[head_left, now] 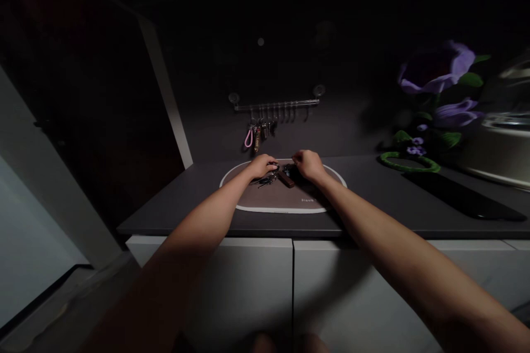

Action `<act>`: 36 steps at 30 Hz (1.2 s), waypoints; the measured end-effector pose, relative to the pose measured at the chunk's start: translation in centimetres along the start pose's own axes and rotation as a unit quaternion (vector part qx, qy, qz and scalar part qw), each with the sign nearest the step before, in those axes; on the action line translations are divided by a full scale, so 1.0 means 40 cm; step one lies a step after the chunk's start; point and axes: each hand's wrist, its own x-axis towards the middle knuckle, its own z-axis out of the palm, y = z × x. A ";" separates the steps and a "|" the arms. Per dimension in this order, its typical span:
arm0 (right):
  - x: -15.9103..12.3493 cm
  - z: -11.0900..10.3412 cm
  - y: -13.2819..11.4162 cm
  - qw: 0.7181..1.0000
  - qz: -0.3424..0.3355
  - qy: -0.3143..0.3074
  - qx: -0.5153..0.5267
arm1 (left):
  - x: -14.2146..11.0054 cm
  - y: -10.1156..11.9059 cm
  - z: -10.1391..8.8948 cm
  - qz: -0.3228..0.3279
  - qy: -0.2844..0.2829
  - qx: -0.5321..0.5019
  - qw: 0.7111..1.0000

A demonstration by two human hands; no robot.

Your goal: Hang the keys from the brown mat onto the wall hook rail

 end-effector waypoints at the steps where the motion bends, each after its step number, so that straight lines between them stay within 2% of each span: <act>1: 0.002 0.002 0.000 1.000 -0.005 -0.002 -0.010 | 0.001 -0.001 0.000 0.002 -0.005 0.002 1.000; 7: 0.007 0.013 -0.007 1.000 -0.004 -0.005 -0.027 | 0.006 -0.006 0.006 0.012 -0.023 0.014 1.000; 13: 0.007 0.020 -0.010 1.000 -0.015 -0.002 -0.023 | 0.001 -0.008 0.011 0.027 -0.009 0.026 0.999; 19: 0.007 0.022 -0.011 0.999 -0.018 -0.009 -0.027 | -0.003 -0.004 -0.006 0.052 0.019 0.025 0.998; 24: 0.006 0.026 -0.014 0.998 -0.055 -0.018 -0.033 | -0.016 0.011 -0.026 0.048 0.032 0.012 0.998; 29: 0.001 0.023 -0.020 0.996 -0.081 -0.019 -0.015 | -0.025 0.036 -0.044 0.015 0.046 -0.030 0.998; 36: -0.007 0.013 -0.034 0.988 -0.138 0.006 0.063 | -0.031 0.068 -0.067 -0.052 0.074 -0.155 0.984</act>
